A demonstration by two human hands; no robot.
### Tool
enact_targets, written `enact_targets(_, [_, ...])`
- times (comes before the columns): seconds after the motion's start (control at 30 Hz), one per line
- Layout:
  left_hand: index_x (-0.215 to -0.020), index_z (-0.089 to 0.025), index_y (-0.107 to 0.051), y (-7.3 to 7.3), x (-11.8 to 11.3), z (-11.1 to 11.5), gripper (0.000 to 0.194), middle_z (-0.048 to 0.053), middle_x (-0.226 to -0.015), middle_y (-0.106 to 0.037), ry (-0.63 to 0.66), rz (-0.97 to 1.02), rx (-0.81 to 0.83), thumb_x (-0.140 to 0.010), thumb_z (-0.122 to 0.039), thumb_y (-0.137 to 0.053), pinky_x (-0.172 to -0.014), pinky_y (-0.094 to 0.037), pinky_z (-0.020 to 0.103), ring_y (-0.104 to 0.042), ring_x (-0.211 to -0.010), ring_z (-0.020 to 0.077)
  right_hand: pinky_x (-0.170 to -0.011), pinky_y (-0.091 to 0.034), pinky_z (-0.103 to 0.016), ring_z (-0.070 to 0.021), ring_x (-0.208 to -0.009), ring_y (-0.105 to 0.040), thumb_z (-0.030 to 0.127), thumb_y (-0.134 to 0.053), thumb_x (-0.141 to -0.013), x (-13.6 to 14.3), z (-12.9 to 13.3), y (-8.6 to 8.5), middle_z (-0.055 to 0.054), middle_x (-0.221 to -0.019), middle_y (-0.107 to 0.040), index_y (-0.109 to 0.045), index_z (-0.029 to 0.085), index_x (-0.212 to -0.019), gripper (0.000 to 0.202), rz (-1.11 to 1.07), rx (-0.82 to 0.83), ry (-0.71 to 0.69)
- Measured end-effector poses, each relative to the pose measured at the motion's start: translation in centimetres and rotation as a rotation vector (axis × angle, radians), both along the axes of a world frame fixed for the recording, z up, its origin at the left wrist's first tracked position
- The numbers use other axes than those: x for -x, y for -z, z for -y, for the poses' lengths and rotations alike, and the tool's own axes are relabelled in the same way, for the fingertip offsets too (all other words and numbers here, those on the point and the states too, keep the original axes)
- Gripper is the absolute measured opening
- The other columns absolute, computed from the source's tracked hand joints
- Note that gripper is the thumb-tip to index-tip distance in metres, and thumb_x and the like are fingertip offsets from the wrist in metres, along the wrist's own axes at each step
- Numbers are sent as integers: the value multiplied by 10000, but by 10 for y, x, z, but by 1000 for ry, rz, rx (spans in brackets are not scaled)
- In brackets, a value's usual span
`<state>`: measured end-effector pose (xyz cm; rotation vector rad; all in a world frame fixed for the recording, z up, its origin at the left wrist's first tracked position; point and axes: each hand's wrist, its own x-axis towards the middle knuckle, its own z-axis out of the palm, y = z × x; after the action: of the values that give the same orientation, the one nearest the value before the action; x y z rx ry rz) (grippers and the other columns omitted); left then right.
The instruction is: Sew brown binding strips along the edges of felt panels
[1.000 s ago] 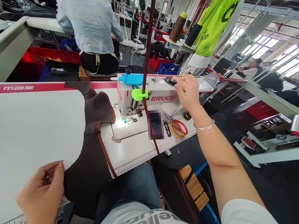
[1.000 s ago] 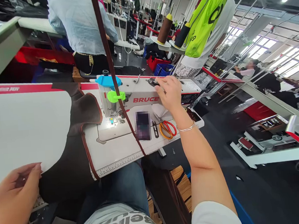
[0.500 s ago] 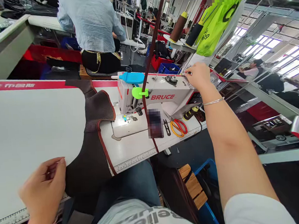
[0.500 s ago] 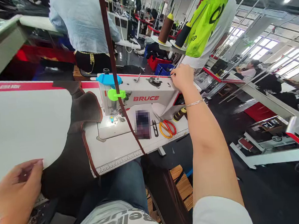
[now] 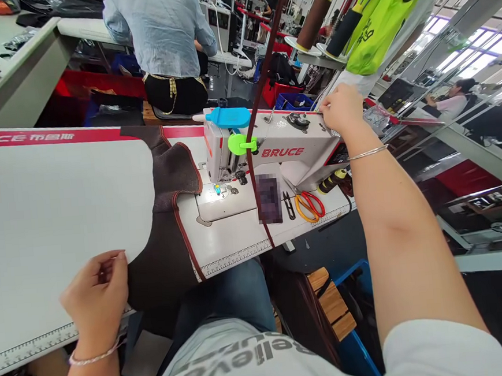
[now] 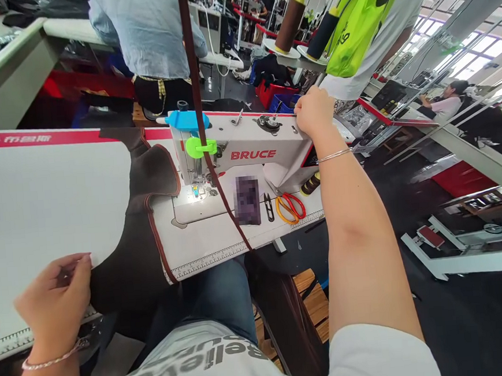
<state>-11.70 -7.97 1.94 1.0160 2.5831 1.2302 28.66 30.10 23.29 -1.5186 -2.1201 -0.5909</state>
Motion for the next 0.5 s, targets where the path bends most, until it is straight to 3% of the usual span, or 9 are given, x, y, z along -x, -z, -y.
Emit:
enact_targets(0.13, [-865,-236,-682,1,0,0,260,-2,-716,-646,-19,40,-23,-760,-446,-570,-707,-484,311,-650,-727,216,-727,-360,-336,-115,-885,-602,601,-303,-800,-7,-6,2,-147,-952,-691,-607,2,-590,704,-227,-86,-136])
enact_targets(0.27, [-872,-246,-686,-12,-9,3,224,3,-739,-654,-9,30,-40,-777,-423,-587,-724,-490,335,-655,-740,228,-671,-375,-286,-65,-739,-618,418,-423,-866,-1,20,-5,-90,-816,-712,-617,33,-680,470,-408,-22,-143])
enact_targets(0.33, [-882,-264,-694,-32,-20,2,177,-6,-736,-652,39,8,-122,-780,-386,-616,-739,-493,339,-654,-740,220,-640,-392,-254,-45,-651,-601,261,-500,-896,4,40,-7,-67,-806,-713,-625,64,-751,275,-503,16,-189])
enact_targets(0.4, [-908,-280,-707,-60,-36,-6,151,-20,-699,-639,137,52,-308,-773,-321,-653,-690,-497,315,-638,-685,191,-623,-417,-236,-46,-615,-586,140,-535,-900,9,61,-7,-39,-790,-698,-616,111,-784,144,-580,28,-273])
enact_targets(0.5, [-832,-246,-725,-111,-63,-30,99,-30,-605,-609,341,112,-610,-743,-219,-690,-534,-451,275,-582,-563,148,-663,-461,-254,-88,-673,-587,141,-566,-912,15,90,-5,-1,-747,-648,-590,193,-794,132,-614,-13,-434])
